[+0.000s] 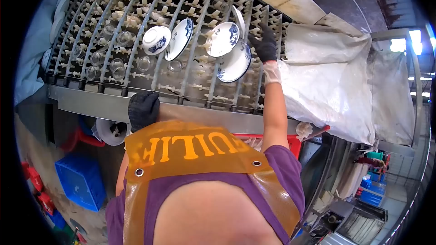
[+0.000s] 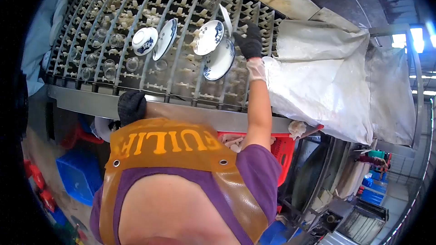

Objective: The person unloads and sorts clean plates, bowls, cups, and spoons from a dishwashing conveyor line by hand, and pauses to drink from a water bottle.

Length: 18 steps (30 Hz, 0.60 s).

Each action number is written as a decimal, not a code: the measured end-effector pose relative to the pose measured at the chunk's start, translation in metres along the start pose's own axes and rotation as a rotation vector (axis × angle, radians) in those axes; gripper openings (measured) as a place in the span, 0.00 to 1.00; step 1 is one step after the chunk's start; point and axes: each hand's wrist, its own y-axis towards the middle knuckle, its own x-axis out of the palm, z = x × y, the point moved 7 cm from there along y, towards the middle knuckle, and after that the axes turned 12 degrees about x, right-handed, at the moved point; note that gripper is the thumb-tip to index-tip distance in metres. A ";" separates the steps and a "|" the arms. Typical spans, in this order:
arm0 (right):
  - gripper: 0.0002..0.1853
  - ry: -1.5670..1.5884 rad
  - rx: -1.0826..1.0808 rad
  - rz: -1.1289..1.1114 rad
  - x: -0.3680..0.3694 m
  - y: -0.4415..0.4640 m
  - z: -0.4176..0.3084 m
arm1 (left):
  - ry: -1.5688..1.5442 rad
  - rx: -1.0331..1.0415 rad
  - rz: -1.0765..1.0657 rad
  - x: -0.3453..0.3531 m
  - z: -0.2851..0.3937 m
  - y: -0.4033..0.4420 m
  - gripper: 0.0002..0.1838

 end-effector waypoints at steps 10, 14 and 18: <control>0.28 -0.130 0.286 -0.009 0.036 0.025 0.028 | -0.083 0.002 0.043 -0.005 0.018 0.005 0.10; 0.29 -0.196 0.536 -0.021 0.005 -0.008 0.075 | -0.053 0.007 -0.005 0.005 0.022 0.005 0.09; 0.30 -0.362 0.473 -0.187 -0.051 -0.029 0.157 | -0.031 0.003 -0.017 0.012 0.028 0.006 0.09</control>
